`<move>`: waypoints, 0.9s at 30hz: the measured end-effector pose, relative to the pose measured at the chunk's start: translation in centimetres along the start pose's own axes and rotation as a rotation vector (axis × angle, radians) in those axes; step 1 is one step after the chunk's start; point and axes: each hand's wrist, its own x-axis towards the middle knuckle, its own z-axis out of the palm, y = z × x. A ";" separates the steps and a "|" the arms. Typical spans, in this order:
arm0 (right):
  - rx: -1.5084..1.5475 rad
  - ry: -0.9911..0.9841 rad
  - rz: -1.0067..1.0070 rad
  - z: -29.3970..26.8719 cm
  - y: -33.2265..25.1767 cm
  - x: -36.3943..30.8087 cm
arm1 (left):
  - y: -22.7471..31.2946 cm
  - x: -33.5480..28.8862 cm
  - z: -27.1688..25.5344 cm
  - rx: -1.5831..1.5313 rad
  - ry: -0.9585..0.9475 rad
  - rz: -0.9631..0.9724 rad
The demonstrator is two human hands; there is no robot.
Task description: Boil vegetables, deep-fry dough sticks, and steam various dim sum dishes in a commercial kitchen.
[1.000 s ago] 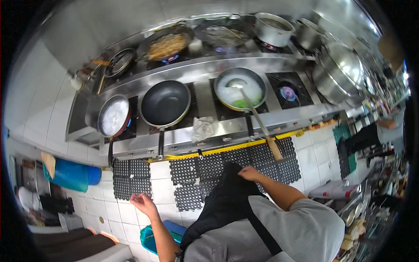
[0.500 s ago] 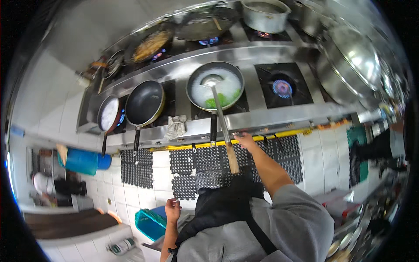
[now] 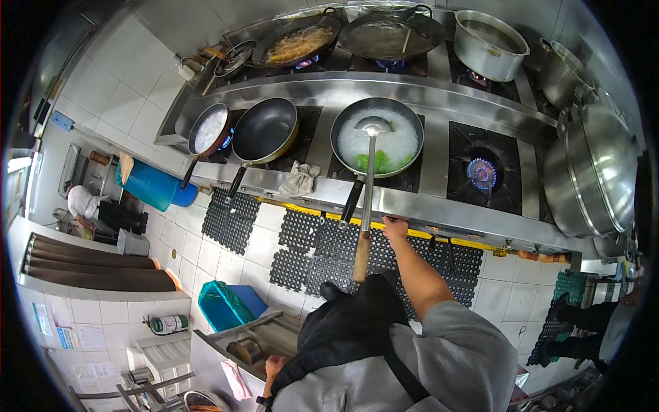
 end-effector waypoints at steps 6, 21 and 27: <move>-0.079 -0.071 0.080 -0.6 -0.8 -1.3 | 2.1 -0.8 -0.6 -0.106 -0.018 -0.075; -1.153 -0.827 0.023 -24.2 24.3 -5.0 | 13.7 13.2 0.6 -0.542 -0.276 -0.173; -0.445 -0.061 0.601 -22.9 15.5 -16.1 | 16.0 26.7 -1.5 -0.341 -0.413 0.124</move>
